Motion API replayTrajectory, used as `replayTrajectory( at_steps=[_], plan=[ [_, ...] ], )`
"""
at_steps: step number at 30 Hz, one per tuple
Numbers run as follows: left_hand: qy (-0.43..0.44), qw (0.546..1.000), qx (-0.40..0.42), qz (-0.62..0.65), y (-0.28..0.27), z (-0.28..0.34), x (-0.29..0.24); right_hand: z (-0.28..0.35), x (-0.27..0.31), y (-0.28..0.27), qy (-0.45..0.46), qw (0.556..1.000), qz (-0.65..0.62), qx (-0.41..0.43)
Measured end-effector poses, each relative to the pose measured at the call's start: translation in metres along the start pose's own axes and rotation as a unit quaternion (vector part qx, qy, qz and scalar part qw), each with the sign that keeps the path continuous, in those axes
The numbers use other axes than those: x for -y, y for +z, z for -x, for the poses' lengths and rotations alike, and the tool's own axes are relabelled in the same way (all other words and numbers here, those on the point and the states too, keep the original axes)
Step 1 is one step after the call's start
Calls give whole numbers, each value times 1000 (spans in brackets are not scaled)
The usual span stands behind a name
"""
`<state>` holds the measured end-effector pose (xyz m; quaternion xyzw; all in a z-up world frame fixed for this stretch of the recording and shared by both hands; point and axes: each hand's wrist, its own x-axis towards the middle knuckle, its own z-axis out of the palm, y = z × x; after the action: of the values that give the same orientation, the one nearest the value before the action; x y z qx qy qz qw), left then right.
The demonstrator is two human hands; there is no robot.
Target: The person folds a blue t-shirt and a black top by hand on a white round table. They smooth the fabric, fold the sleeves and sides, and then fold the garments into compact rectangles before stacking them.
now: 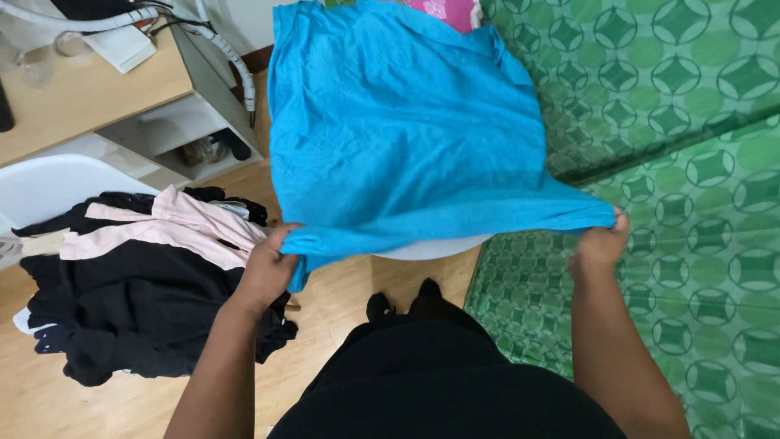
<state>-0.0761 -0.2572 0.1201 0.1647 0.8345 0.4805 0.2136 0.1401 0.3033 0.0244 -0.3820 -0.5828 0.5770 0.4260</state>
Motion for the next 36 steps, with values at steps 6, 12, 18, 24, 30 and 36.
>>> replayTrajectory(
  at_steps=[6, 12, 18, 24, 30, 36],
  plan=[
    [-134, 978, 139, -84, -6, 8, -13, 9, -3, -28, 31, 997, 11, -64],
    [-78, 996, 38, 30, -5, -6, 30, 15, 10, -19, -3, 994, 108, -32],
    [-110, 993, -17, 44, -3, -32, 35, -17, 1, 7, -45, 989, 144, 0],
    [-92, 990, -92, 62, 2, -69, 28, -67, -3, 26, -44, 983, 172, 37],
    [-136, 978, -132, 93, 7, -104, 21, -109, 9, 51, -43, 971, 236, 27],
    [-156, 971, -161, 78, 10, -137, 28, -144, 4, 85, -100, 922, 365, 84]
  ],
)
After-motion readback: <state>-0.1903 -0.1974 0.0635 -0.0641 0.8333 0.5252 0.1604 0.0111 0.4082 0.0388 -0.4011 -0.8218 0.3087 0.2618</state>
